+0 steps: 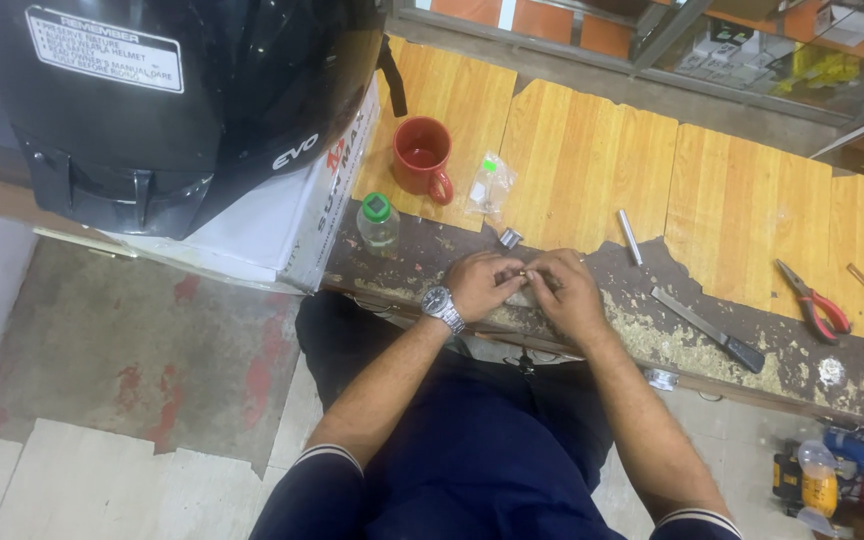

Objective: The person files a small metal component on a workbench using a metal file, repeatedly rubbing the file along the edges. The person then picks up a small wooden stick and continues to rub it against the same metal part.

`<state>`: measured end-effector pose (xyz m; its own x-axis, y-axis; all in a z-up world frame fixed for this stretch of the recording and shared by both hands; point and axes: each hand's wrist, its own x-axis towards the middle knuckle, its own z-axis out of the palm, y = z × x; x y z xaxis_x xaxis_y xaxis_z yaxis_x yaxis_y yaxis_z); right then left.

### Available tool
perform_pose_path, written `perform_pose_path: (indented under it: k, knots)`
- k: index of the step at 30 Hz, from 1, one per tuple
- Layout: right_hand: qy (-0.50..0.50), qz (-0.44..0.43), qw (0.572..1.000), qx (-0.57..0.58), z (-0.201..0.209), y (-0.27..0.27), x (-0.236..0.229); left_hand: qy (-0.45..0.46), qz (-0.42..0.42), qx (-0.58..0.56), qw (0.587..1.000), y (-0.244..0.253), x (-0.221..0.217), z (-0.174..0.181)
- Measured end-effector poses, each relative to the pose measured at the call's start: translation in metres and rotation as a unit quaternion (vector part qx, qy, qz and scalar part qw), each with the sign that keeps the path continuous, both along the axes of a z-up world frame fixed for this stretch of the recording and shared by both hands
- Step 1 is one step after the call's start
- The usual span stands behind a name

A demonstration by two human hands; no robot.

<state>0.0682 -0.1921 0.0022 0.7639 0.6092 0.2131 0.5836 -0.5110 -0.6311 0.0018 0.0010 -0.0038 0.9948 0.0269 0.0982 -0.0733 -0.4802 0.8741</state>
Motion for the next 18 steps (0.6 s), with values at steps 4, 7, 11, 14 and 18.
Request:
perform_pose_path:
  k: [4, 7, 11, 14, 18]
  knots:
    - [-0.051, 0.0, 0.999, -0.015, -0.001, 0.003, -0.004, 0.005, 0.0, 0.003, 1.0, 0.002, -0.002, 0.008]
    - [-0.079, -0.004, 0.996, -0.034, -0.003, 0.003, -0.006, 0.024, -0.005, 0.002, 1.0, 0.0, -0.001, 0.006]
    - [-0.081, 0.0, 0.996, -0.032, -0.002, 0.002, -0.006, 0.008, -0.008, 0.008, 1.0, 0.0, -0.003, 0.004]
    - [-0.068, 0.013, 0.997, -0.017, -0.001, 0.0, -0.002, -0.005, -0.01, 0.014, 1.0, 0.001, -0.005, 0.008]
    - [-0.045, 0.025, 0.999, -0.013, 0.005, 0.001, 0.002, -0.008, -0.009, 0.023, 1.0, 0.003, -0.006, 0.012]
